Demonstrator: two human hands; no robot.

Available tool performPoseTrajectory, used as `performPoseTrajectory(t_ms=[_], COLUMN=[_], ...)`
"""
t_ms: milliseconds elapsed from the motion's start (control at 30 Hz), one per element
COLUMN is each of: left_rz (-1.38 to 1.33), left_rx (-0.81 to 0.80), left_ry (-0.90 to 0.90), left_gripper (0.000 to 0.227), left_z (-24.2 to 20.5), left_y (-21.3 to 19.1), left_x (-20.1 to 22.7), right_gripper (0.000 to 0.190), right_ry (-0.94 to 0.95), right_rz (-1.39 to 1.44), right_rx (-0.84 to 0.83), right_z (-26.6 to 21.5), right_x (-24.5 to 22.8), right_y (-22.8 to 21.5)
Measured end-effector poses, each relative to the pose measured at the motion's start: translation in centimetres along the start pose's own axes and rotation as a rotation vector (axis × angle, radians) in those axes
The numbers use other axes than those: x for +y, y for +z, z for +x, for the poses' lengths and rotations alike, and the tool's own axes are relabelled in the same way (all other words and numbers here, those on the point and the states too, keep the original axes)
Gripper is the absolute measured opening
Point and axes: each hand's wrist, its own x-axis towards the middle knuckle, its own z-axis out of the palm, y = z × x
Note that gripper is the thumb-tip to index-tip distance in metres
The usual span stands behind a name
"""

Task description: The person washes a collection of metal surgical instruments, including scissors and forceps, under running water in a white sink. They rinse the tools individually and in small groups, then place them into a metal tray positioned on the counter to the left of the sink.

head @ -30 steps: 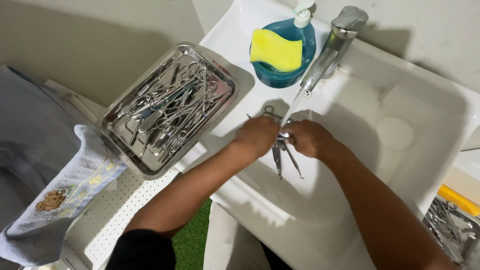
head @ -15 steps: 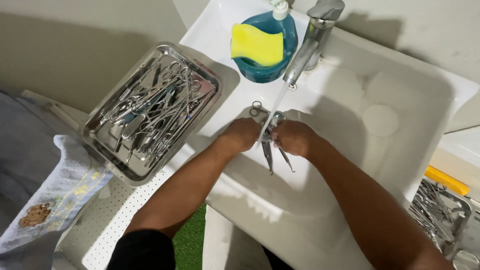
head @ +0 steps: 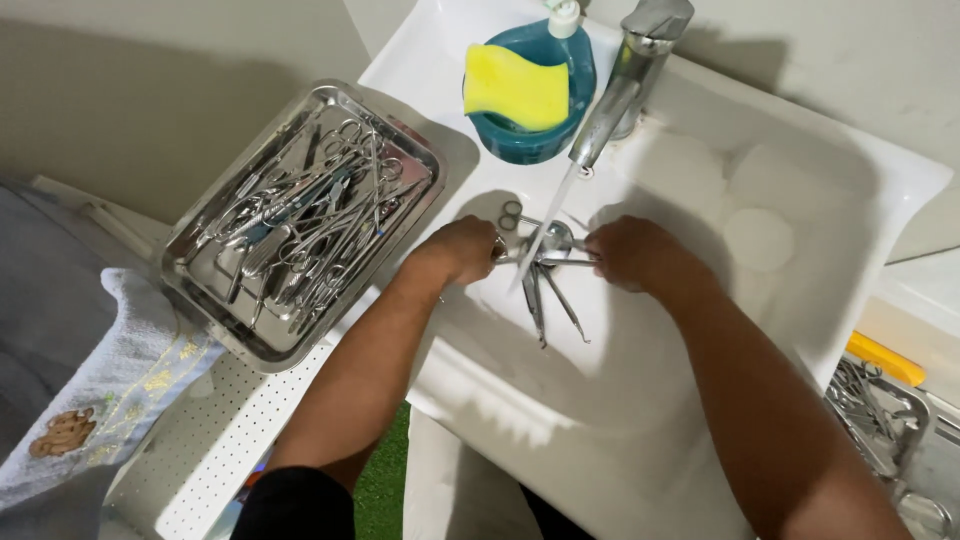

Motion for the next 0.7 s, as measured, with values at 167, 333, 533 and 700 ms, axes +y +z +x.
performPoseTrajectory(t_ms=[167,333,533,700], left_rz=[-0.185,-0.375,-0.777,-1.061], left_rx=[0.01,0.022,-0.108,-0.139], left_ry=[-0.05,0.053,0.117,0.141], left_gripper=[0.023,0.025,0.022,0.02], left_z=[-0.7,-0.3,-0.5,0.0], left_y=[-1.1,-0.5,-0.3,-0.1], left_x=[0.1,0.6,2.3,3.1], right_gripper=[0.022,0.029,0.024,0.02], right_ry=[0.158,0.241,0.283,0.323], right_rz=[-0.032,0.004,0.028,-0.002], right_rx=[-0.038,-0.098,-0.103,-0.186], right_z=[-2.2,-2.7,-3.7,-2.0], right_x=[0.1,0.1,-0.8,-0.5], right_y=[-2.0,-1.6,-2.6,-0.7])
